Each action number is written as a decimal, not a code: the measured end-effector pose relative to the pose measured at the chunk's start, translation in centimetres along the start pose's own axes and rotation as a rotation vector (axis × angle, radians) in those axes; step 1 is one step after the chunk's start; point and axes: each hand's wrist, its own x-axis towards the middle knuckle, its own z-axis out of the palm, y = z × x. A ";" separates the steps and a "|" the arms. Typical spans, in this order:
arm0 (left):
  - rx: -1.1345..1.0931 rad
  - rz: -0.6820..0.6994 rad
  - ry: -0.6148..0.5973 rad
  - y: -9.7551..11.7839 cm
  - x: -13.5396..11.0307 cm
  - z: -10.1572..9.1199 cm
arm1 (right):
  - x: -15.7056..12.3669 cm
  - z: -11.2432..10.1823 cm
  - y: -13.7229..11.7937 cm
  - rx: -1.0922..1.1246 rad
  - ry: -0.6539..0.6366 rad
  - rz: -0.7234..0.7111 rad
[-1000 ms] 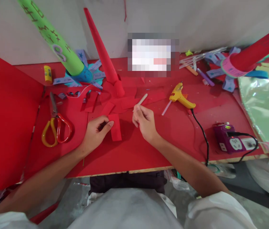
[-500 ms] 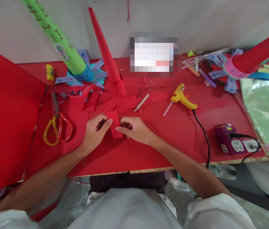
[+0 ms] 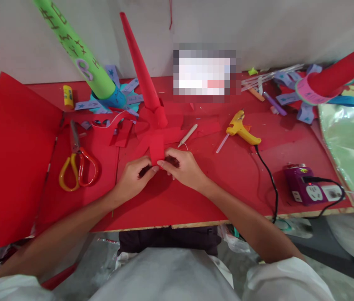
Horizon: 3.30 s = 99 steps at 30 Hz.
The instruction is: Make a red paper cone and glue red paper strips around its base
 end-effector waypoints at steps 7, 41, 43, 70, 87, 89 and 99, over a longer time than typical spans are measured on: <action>0.011 0.025 0.026 -0.2 0.0 -0.2 | -0.2 -0.2 -0.4 -0.088 -0.138 0.011; 0.027 0.031 0.023 0.2 0.1 -0.5 | -0.1 -0.6 -0.7 -0.193 -0.143 -0.028; 0.020 0.030 0.027 0.2 0.0 -0.5 | -0.2 -0.5 -0.8 -0.189 -0.132 -0.026; -0.032 0.004 0.131 1.1 -0.1 -1.0 | -0.4 -0.4 -0.2 -0.177 0.096 -0.153; -0.006 0.120 0.046 0.4 -0.2 -0.1 | -0.7 0.0 -1.0 -0.177 0.130 -0.137; 0.001 0.123 0.051 0.4 -0.2 -0.1 | -0.7 0.0 -0.9 -0.194 0.123 -0.141; -0.032 0.091 0.020 0.0 -0.4 0.0 | -0.8 0.1 -1.2 -0.291 0.155 -0.187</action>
